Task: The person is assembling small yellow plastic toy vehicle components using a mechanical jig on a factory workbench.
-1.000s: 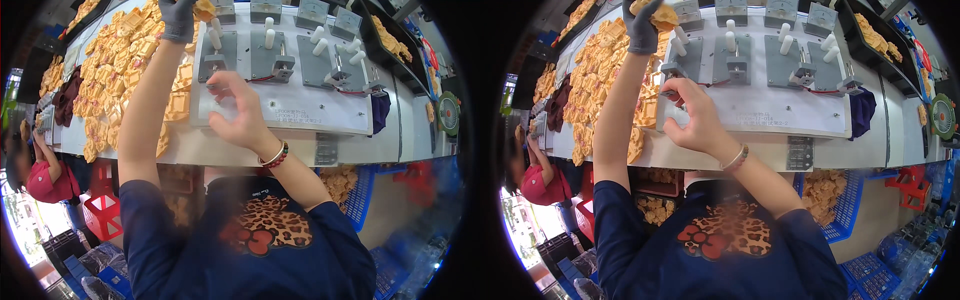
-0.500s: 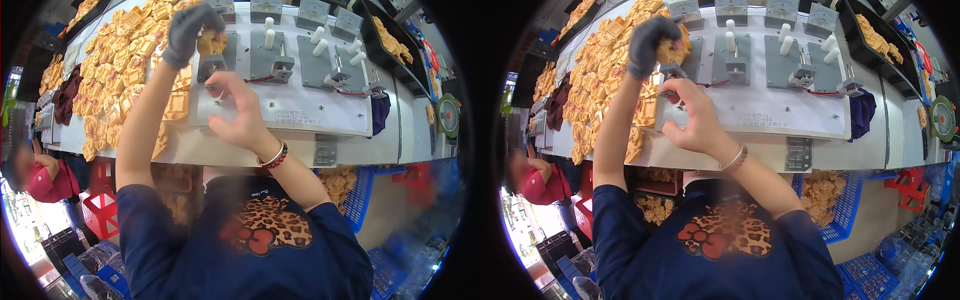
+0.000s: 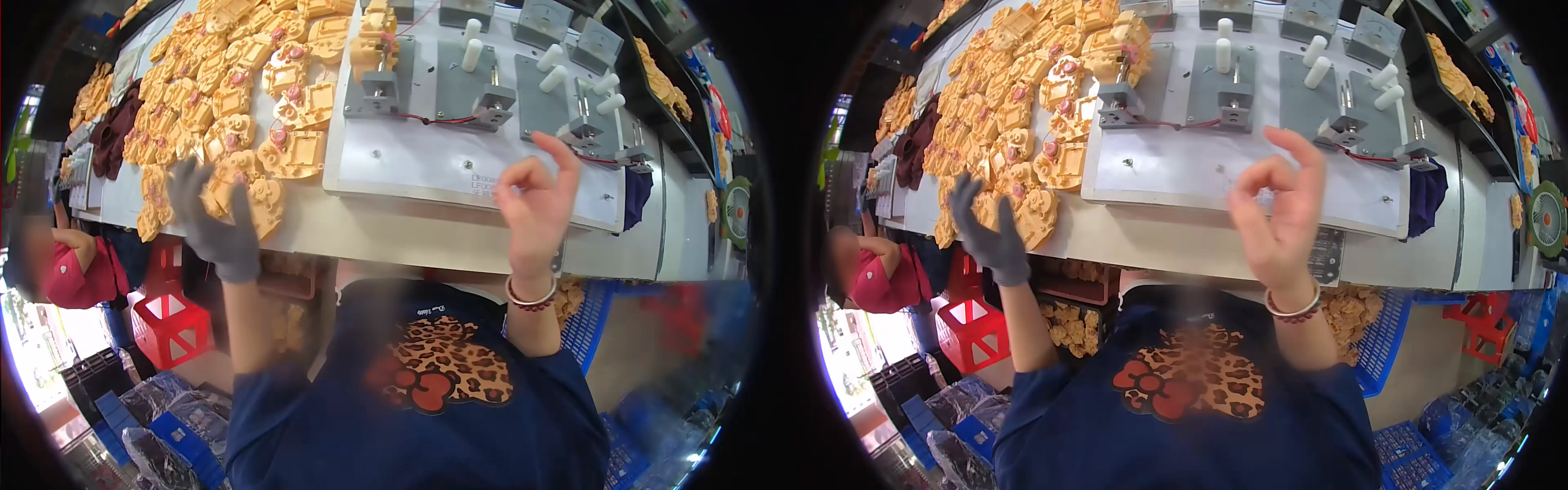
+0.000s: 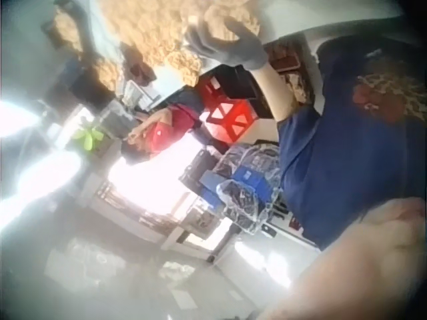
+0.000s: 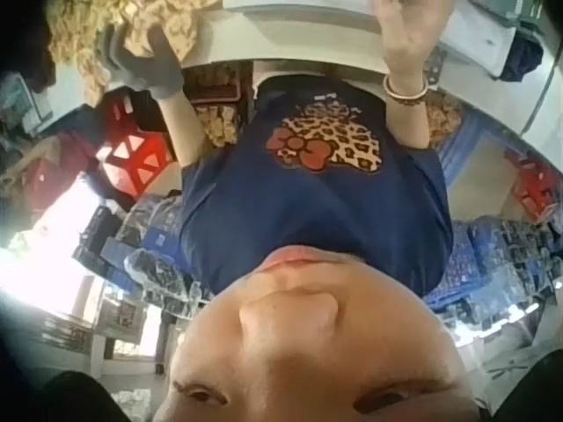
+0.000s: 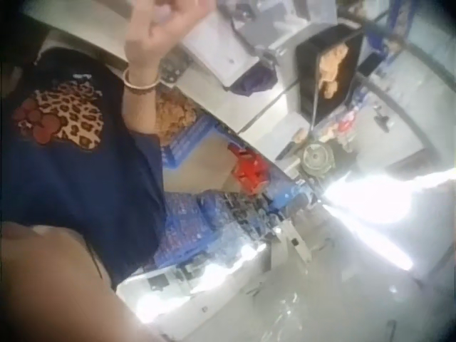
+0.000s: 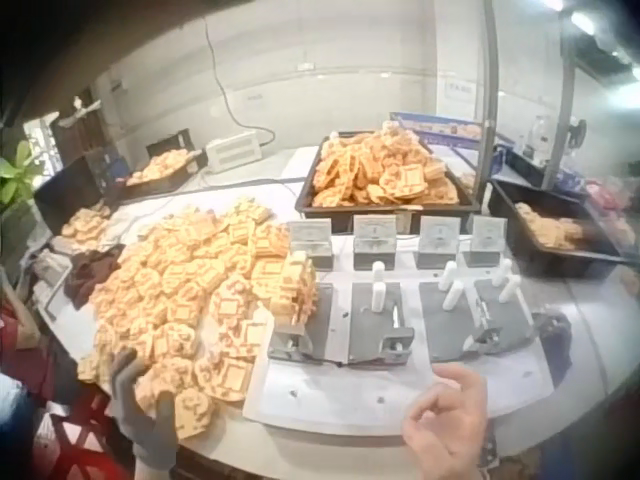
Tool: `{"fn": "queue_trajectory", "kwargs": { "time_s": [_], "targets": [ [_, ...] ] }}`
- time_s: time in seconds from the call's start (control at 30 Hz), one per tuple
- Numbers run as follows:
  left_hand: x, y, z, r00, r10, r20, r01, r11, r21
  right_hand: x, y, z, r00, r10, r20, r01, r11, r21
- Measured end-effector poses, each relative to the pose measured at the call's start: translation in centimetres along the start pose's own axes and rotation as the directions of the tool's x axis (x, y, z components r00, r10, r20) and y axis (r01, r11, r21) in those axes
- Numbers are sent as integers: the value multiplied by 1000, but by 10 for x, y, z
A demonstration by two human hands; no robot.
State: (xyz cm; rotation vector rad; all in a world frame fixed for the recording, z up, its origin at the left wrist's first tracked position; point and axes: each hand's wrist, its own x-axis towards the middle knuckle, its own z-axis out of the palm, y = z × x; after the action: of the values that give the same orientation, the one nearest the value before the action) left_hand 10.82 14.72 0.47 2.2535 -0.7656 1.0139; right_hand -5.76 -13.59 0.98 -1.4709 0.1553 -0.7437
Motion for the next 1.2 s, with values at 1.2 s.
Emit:
{"fn": "queue_trajectory", "kwargs": {
  "time_s": [1.2],
  "targets": [
    [180,146,132,678,568,467,733,-476,-486,27,18,-2,954,-277,114,299,891,-341]
  ]
}}
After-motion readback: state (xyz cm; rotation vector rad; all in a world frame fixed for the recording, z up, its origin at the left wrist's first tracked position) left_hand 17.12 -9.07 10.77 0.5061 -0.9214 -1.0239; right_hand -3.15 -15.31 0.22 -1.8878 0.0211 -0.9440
